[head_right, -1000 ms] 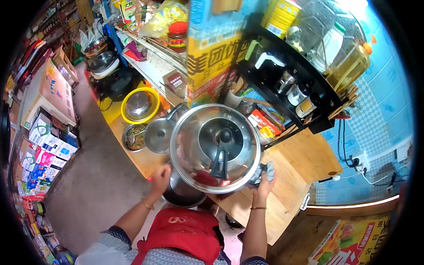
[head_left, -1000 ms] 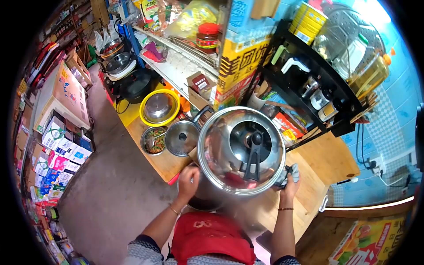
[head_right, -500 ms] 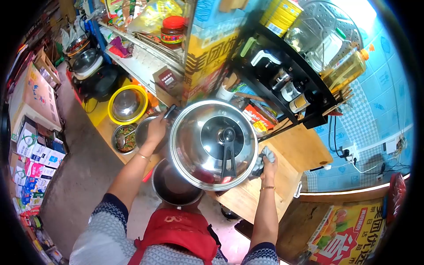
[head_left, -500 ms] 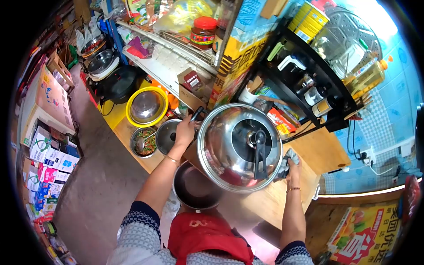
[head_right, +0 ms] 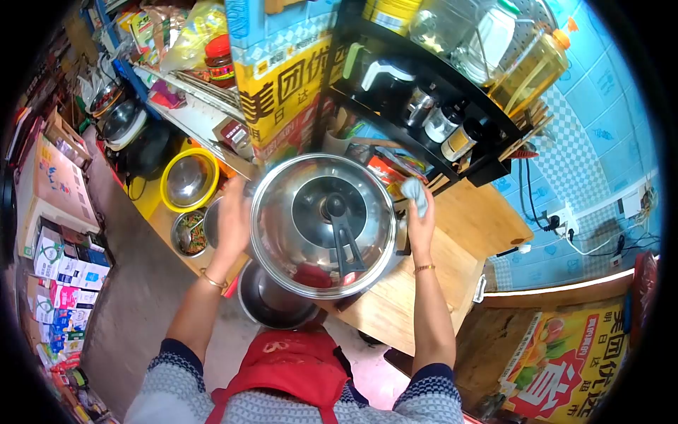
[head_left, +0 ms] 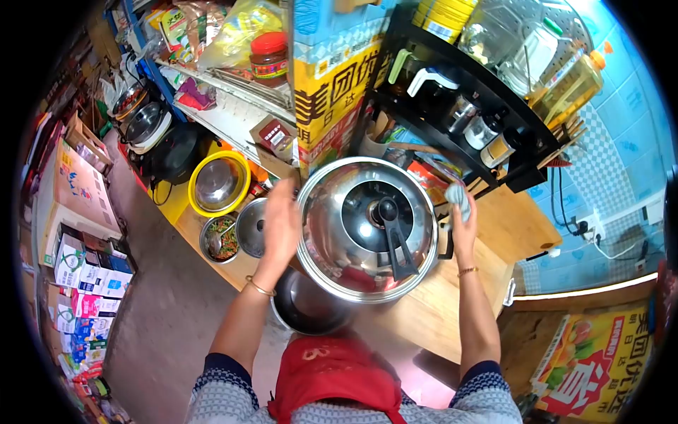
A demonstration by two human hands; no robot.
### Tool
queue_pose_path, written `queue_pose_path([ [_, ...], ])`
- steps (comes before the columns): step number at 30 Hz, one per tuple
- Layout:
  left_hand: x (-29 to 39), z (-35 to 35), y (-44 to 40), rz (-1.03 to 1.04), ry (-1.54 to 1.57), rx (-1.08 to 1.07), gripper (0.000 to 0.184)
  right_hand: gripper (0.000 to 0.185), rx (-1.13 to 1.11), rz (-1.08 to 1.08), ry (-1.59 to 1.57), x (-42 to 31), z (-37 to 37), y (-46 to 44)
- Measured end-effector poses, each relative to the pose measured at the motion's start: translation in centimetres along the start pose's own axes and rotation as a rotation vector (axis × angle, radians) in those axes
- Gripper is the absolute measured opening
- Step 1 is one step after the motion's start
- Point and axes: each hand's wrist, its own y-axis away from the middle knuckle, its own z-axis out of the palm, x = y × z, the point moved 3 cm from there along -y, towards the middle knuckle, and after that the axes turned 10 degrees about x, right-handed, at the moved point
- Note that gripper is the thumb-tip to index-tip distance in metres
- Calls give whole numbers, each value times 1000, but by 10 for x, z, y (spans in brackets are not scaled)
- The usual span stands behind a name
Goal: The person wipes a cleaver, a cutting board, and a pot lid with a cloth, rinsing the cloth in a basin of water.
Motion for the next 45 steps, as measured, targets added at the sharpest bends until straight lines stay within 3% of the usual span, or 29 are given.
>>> queue_pose_path([
  [1,33,4,-7,40,130,-152,44,45,-44,-110,12,-26,7,-10],
  [3,91,21,-10,444,238,-318,47,49,-312,-42,-125,-57,37,-31],
  [5,127,43,-6,622,207,-433,55,55,-755,39,-140,-70,77,-52],
  [7,141,58,-4,645,165,-448,58,53,-816,-181,56,-47,130,-47],
  [9,143,64,-3,677,123,-492,61,53,-626,-308,214,-50,140,-32],
  [11,141,68,-4,700,70,-505,64,50,-657,-269,190,-53,122,-22],
  [13,142,68,-2,688,86,-520,64,50,-591,-470,220,-60,91,1],
  [17,139,71,1,689,117,-477,64,51,-452,-371,354,-93,38,80],
  [20,133,80,3,677,78,-482,65,53,-414,-425,524,-115,30,149],
  [23,136,79,2,657,25,-529,67,55,-762,-337,502,-164,51,191],
  [24,135,86,5,692,-49,-523,70,55,-761,-338,505,-179,67,189],
  [26,137,84,6,709,-98,-511,70,49,-491,-447,276,-209,109,163],
  [28,137,83,7,732,-173,-505,72,45,-380,-710,403,-174,159,161],
  [29,136,84,8,740,-169,-511,72,45,-374,-702,407,-182,176,156],
  [31,136,88,8,729,-224,-518,72,42,-744,-693,700,-192,212,153],
  [32,135,88,10,728,-222,-523,72,42,-747,-688,701,-193,218,163],
  [34,137,84,10,724,-213,-488,71,41,-657,-905,785,-188,224,192],
  [35,138,84,9,723,-207,-493,71,41,-662,-900,790,-180,218,205],
  [37,139,81,7,662,-61,-510,68,40,-405,-648,246,-177,184,224],
  [38,137,80,8,677,-27,-497,68,40,-399,-649,259,-173,164,229],
  [40,140,76,6,674,-14,-524,68,43,-549,-1035,500,-170,117,240],
  [44,133,81,6,666,60,-509,65,47,-609,-808,462,-144,26,245],
  [45,131,80,4,657,111,-532,64,47,-530,-660,477,-137,6,245],
])
